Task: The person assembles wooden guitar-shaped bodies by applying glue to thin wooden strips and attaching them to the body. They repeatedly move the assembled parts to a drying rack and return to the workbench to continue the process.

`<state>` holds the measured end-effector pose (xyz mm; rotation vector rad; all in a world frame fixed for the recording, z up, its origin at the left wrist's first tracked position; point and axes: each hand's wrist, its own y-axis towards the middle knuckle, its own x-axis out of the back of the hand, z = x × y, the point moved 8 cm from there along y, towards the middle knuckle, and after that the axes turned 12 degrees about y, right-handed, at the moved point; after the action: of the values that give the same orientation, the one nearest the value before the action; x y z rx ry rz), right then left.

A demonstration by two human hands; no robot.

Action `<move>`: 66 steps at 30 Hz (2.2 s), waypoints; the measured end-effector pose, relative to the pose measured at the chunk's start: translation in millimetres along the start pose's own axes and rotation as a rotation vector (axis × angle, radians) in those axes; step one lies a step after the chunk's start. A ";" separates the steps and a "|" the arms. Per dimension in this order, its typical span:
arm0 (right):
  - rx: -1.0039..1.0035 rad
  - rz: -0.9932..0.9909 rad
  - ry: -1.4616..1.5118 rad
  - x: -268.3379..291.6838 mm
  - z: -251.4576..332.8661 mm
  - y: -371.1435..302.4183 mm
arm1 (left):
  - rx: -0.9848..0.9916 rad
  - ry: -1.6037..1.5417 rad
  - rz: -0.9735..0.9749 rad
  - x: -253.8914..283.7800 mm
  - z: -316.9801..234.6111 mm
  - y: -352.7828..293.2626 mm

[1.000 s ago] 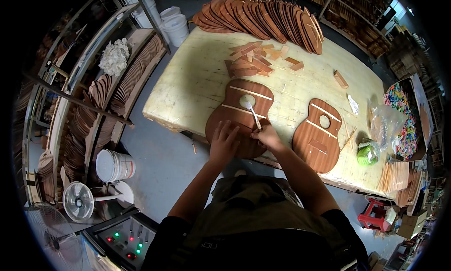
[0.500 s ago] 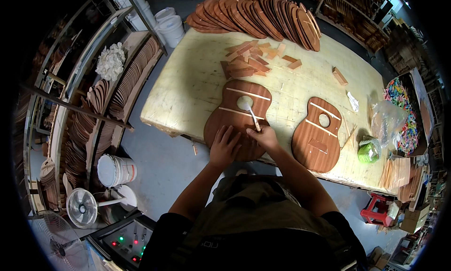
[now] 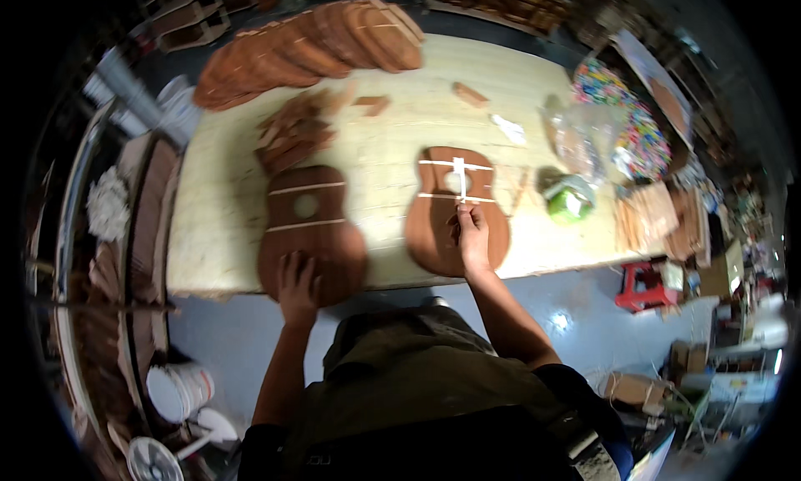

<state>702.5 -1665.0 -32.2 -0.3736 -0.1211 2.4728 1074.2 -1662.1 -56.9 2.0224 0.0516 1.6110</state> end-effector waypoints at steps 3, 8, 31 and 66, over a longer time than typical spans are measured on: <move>0.173 -0.257 0.198 101.7 19.0 27.3 | 0.053 0.049 0.020 -9.8 -5.9 10.9; 0.323 -0.514 0.183 213.4 32.8 40.6 | 0.080 0.060 0.021 -15.7 -9.9 12.9; 0.373 0.186 -0.206 121.7 56.0 3.5 | 0.395 0.027 -0.137 15.4 -2.8 -12.8; 0.341 0.557 -0.745 -205.5 -93.4 -69.8 | -0.028 -0.186 -0.011 9.5 25.5 27.0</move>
<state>927.0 -1733.0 -60.5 0.7691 0.1197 2.9775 1092.1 -1691.5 -40.0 2.1371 -0.0279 1.4019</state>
